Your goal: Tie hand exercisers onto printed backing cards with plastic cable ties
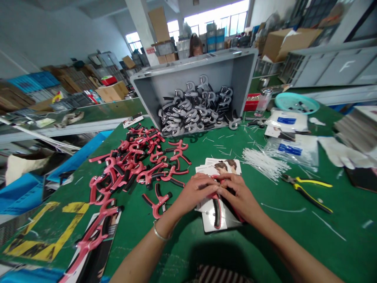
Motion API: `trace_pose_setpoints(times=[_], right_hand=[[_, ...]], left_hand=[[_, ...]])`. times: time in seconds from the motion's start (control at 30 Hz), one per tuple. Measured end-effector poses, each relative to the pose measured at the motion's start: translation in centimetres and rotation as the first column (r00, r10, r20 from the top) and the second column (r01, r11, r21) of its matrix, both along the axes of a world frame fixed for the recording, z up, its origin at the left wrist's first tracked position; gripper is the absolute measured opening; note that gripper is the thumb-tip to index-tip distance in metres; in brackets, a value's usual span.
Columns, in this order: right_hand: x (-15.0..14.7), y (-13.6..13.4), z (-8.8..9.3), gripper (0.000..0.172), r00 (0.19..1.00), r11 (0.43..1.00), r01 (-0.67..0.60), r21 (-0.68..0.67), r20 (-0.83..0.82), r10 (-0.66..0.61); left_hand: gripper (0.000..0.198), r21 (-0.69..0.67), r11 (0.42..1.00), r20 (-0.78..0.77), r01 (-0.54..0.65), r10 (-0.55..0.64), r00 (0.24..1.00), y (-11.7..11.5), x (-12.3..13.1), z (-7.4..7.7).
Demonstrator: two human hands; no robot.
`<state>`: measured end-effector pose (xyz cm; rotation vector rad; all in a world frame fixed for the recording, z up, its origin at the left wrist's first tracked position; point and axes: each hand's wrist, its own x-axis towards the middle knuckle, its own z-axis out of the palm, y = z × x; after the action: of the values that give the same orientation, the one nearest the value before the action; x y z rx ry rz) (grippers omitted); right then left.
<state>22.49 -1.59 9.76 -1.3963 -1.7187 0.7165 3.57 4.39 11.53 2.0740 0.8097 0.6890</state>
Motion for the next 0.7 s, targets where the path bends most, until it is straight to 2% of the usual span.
trace_pose_setpoints(times=[0.07,0.1,0.23,0.33,0.43,0.53,0.63,0.7], right_hand=[[-0.1,0.1,-0.2,0.018,1.0,1.0,-0.006,0.028,-0.001,0.006],[-0.1,0.1,-0.4,0.015,1.0,0.999,-0.005,0.045,0.002,0.005],[0.0,0.2,-1.1,0.019,0.999,0.994,0.006,0.107,0.031,-0.009],[0.0,0.4,-1.3,0.023,0.998,0.989,0.037,0.141,0.035,-0.043],[-0.2,0.7,-1.3,0.027,0.999,0.989,0.036,0.144,0.032,-0.041],[-0.5,1.0,-1.4,0.027,1.0,0.991,0.007,0.131,0.026,-0.011],[-0.3,0.9,-1.0,0.021,0.999,0.99,0.04,0.135,-0.016,-0.038],[0.5,0.0,-0.2,0.016,0.997,0.985,0.075,0.158,-0.029,-0.071]], left_hand=[[0.016,-0.027,0.997,-0.002,-0.071,0.071,0.997,0.2,0.1,0.5],[0.016,0.012,0.993,-0.02,-0.115,0.115,0.993,0.2,0.2,0.8],[0.017,0.283,0.935,-0.108,-0.212,0.251,0.962,-1.1,1.3,1.9],[0.017,0.433,0.889,-0.145,-0.152,0.235,0.961,-3.8,2.1,1.3],[0.018,0.556,0.83,-0.192,-0.043,0.179,0.965,-6.5,2.6,-0.6],[0.018,0.608,0.792,-0.276,0.054,0.147,0.95,-7.6,2.9,-1.7],[0.016,0.551,0.828,-0.348,0.103,0.116,0.93,-7.5,2.6,-0.9],[0.021,0.527,0.85,-0.326,0.003,0.198,0.924,-7.8,1.8,0.0]])
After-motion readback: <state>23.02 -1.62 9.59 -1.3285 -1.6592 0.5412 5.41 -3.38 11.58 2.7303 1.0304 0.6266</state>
